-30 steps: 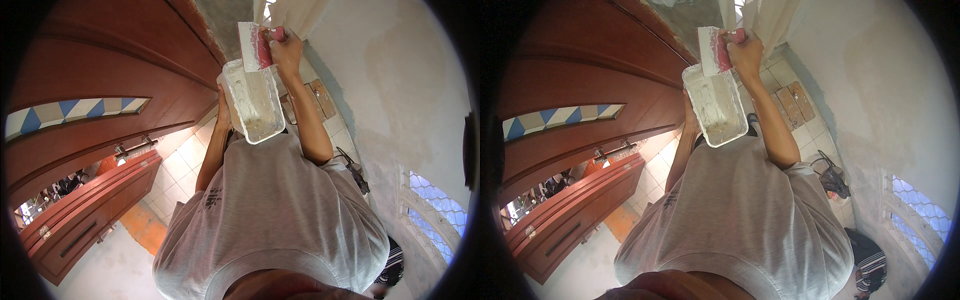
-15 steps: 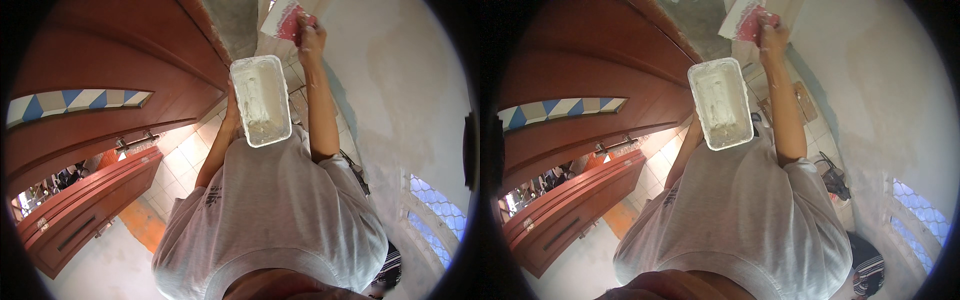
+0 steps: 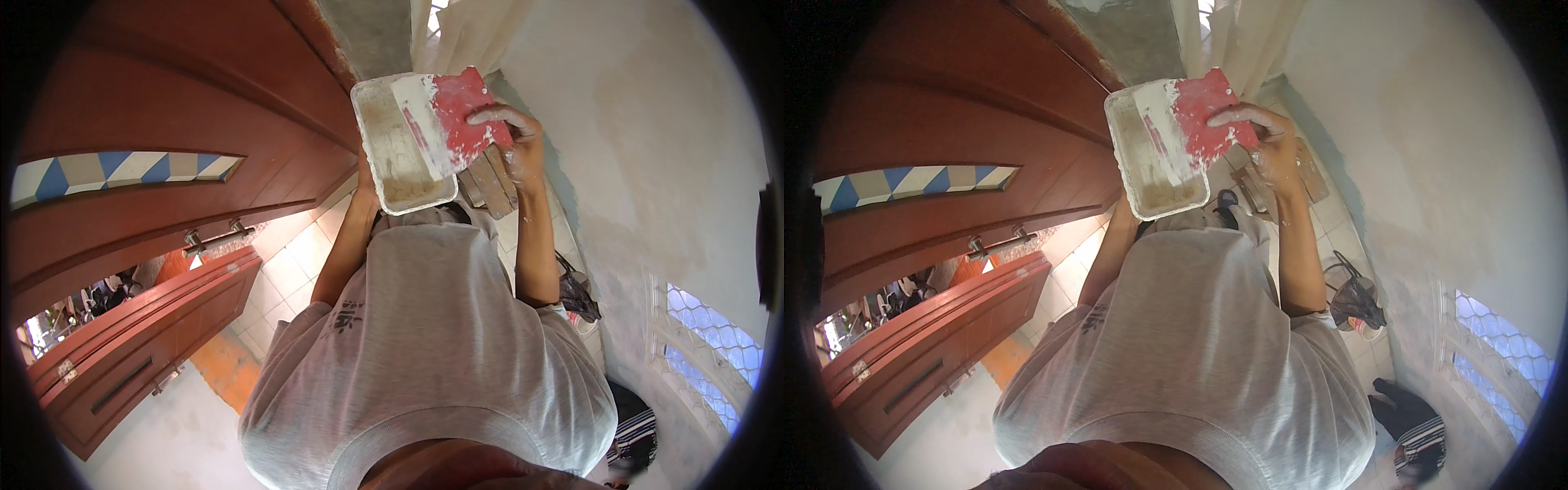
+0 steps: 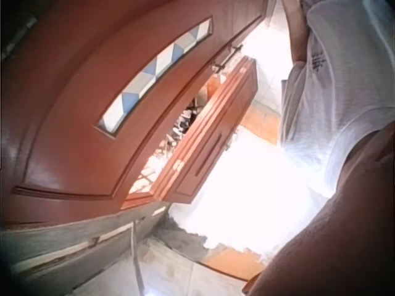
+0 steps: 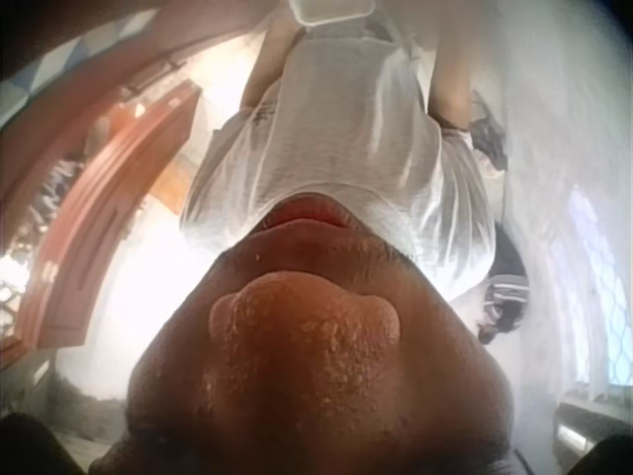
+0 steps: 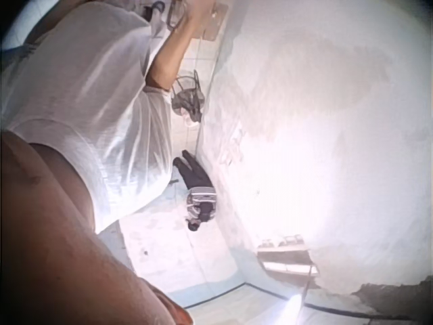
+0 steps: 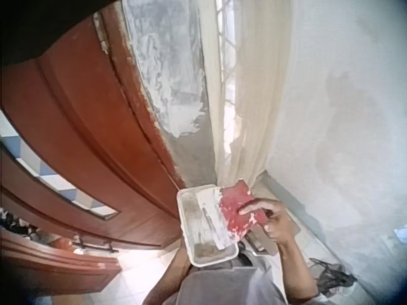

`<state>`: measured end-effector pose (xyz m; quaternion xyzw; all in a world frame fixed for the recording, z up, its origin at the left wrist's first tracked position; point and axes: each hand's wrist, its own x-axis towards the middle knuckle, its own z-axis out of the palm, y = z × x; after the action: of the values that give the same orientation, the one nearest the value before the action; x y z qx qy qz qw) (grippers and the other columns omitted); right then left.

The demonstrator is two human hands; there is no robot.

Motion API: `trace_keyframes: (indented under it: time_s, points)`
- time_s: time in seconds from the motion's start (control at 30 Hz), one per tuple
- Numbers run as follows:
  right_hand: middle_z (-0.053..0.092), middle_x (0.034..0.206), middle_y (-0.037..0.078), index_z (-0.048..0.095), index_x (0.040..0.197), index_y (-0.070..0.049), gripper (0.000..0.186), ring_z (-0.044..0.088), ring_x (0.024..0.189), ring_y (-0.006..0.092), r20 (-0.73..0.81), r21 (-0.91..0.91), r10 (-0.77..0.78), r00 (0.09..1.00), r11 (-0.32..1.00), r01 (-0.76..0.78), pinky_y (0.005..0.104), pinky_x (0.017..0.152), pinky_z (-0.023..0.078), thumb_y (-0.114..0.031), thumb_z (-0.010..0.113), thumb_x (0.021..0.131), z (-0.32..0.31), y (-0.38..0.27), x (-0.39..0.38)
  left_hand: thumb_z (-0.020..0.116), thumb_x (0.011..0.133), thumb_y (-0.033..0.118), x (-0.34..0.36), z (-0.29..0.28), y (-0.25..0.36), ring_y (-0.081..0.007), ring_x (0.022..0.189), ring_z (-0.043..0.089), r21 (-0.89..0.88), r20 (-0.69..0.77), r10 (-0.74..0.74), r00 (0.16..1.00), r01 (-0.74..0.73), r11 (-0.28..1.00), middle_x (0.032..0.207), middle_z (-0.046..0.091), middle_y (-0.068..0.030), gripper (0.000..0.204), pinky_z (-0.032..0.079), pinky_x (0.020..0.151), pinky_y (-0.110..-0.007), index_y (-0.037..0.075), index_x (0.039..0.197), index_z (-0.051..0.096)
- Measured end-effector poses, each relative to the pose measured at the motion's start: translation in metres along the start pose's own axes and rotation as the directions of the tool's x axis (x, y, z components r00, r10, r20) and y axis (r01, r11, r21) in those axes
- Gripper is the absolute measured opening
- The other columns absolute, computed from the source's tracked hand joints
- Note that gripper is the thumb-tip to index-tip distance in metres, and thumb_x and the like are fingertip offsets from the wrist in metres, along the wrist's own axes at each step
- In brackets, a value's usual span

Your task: The person applies putty to a wall section above a door frame using a spreader, repeatedly scooping material from a plastic container and smoothing it onto the surface.

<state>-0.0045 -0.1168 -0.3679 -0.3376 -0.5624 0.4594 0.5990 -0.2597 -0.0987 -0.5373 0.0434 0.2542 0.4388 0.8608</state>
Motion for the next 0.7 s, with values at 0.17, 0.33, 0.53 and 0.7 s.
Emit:
trace_keyframes:
  time_s: [0.17,0.33,0.53,0.7]
  points:
    - [0.070,0.130,0.019,0.067,0.129,0.009,0.037,0.066,0.120,0.0286,-0.078,0.320,0.073,0.994,0.946,-0.044,0.0418,0.107,0.050,-0.001,0.070,0.093,-0.006,0.003,-0.013,0.042,0.102,0.068,0.002,0.003,-0.005,-0.0283,0.121,0.065,0.047,0.015,-0.032,0.999,0.031,0.998,0.138,0.065,-0.0110,0.075,0.054,0.105,-0.047,0.009,0.147,0.055]
    - [0.064,0.139,0.023,0.057,0.140,0.008,0.053,0.068,0.119,0.0271,-0.114,0.292,0.223,0.968,0.939,-0.182,0.0382,0.105,0.053,0.003,0.072,0.089,-0.032,0.009,-0.025,0.041,0.102,0.071,-0.003,0.024,-0.008,-0.0278,0.125,0.063,0.060,0.031,-0.033,0.999,0.031,0.998,0.141,0.063,-0.0117,0.079,0.052,0.107,-0.047,0.010,0.150,0.052]
    - [0.066,0.132,0.020,0.033,0.159,0.002,0.077,0.068,0.109,0.0207,-0.200,0.257,0.250,0.947,0.946,-0.195,0.0332,0.097,0.054,0.009,0.065,0.089,-0.011,-0.013,-0.014,0.039,0.101,0.075,-0.014,0.041,-0.008,-0.0269,0.127,0.063,0.105,-0.046,-0.033,0.998,0.037,0.994,0.144,0.061,-0.0118,0.085,0.052,0.107,-0.046,0.010,0.154,0.047]
    - [0.068,0.121,0.014,0.038,0.157,-0.004,0.073,0.067,0.098,0.0172,-0.131,0.303,0.281,0.951,0.924,-0.231,0.0323,0.091,0.055,0.008,0.062,0.089,-0.023,-0.007,-0.015,0.038,0.102,0.075,-0.023,0.059,-0.007,-0.0271,0.128,0.063,0.218,0.038,-0.005,0.999,-0.004,0.976,0.146,0.059,-0.0140,0.086,0.053,0.107,-0.046,0.008,0.155,0.045]
